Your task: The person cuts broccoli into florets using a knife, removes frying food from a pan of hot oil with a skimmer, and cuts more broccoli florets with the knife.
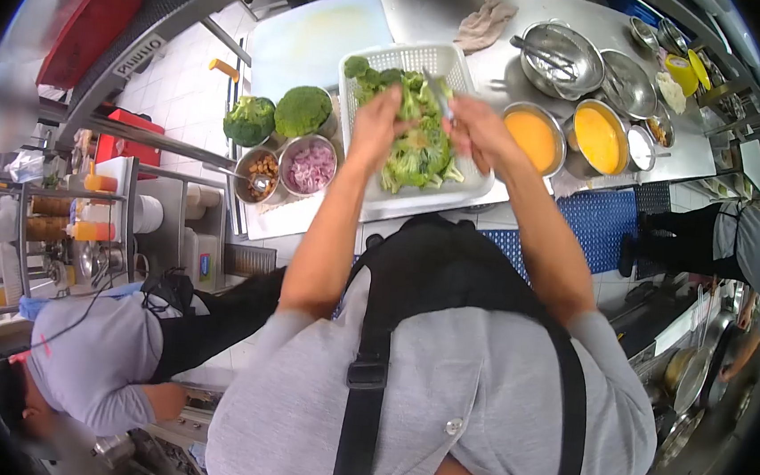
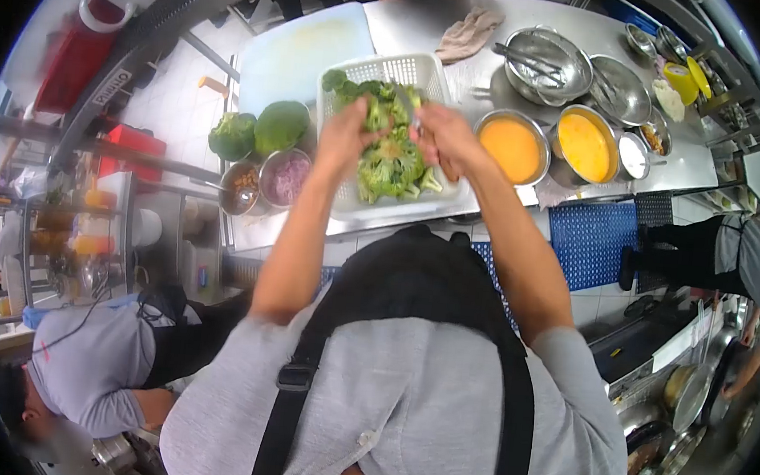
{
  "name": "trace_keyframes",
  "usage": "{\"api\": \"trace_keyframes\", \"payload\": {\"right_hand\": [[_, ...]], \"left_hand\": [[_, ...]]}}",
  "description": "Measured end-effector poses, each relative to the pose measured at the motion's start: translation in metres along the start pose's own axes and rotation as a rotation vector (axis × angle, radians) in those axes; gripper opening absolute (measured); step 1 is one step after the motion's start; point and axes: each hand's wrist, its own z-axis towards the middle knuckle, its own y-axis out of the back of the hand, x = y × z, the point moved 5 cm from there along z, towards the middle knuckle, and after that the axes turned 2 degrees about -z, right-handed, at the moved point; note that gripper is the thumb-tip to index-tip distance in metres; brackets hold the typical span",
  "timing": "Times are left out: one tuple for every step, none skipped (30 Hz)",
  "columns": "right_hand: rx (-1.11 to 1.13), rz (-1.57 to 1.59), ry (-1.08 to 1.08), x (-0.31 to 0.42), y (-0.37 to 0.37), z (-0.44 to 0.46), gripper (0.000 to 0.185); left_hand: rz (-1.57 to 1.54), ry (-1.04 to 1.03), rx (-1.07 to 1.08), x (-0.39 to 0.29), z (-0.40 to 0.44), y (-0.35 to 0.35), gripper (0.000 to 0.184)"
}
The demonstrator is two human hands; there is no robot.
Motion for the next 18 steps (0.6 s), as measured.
{"api": "trace_keyframes", "payload": {"right_hand": [[-0.100,-0.142,0.028,0.000,0.011,0.010,0.027],[-0.197,-0.286,0.064,0.005,0.017,0.018,0.031],[-0.293,-0.435,0.110,0.013,0.023,0.024,0.035],[-0.267,-0.488,0.098,0.017,0.025,0.019,0.047],[-0.248,-0.522,0.129,0.019,0.027,0.012,0.046],[-0.230,-0.553,0.151,0.016,0.028,0.004,0.046],[-0.212,-0.579,0.165,0.010,0.028,-0.005,0.045],[-0.189,-0.612,0.135,0.007,0.026,-0.013,0.041],[-0.190,-0.592,0.107,0.003,0.022,-0.022,0.039],[-0.192,-0.573,0.082,-0.001,0.017,-0.032,0.036],[-0.195,-0.555,0.057,-0.006,0.014,-0.040,0.034],[-0.205,-0.528,0.083,-0.014,0.015,-0.043,0.031],[-0.175,-0.512,0.073,-0.017,0.016,-0.046,0.030],[-0.143,-0.496,0.063,-0.020,0.018,-0.050,0.030],[-0.109,-0.478,0.052,-0.023,0.018,-0.052,0.030],[-0.102,-0.485,0.054,-0.026,0.018,-0.055,0.029],[-0.093,-0.494,0.058,-0.026,0.018,-0.056,0.028],[-0.083,-0.504,0.065,-0.026,0.017,-0.057,0.027]], "left_hand": [[0.186,-0.049,-0.086,-0.015,0.012,0.003,0.054],[0.387,-0.179,-0.124,-0.023,0.018,0.011,0.055],[0.586,-0.319,-0.162,-0.033,0.027,0.018,0.057],[0.784,-0.465,-0.200,-0.044,0.034,0.022,0.059],[0.819,-0.406,-0.131,-0.044,0.036,0.028,0.057],[0.854,-0.336,-0.058,-0.038,0.032,0.035,0.055],[0.889,-0.257,0.017,-0.027,0.022,0.038,0.053],[0.887,-0.251,0.052,-0.018,0.009,0.035,0.042],[0.933,-0.294,0.053,-0.013,-0.005,0.031,0.041],[0.977,-0.341,0.054,-0.011,-0.019,0.024,0.040],[1.020,-0.389,0.057,-0.009,-0.032,0.018,0.040],[1.091,-0.318,0.049,-0.004,-0.044,0.014,0.044],[1.161,-0.245,0.039,-0.001,-0.055,0.011,0.047],[1.230,-0.170,0.027,0.004,-0.062,0.008,0.051],[1.253,-0.161,0.003,0.009,-0.067,0.004,0.054],[1.274,-0.147,-0.022,0.017,-0.073,-0.001,0.058],[1.294,-0.135,-0.050,0.023,-0.078,-0.006,0.061],[1.296,-0.163,-0.109,0.023,-0.080,-0.011,0.063]]}}
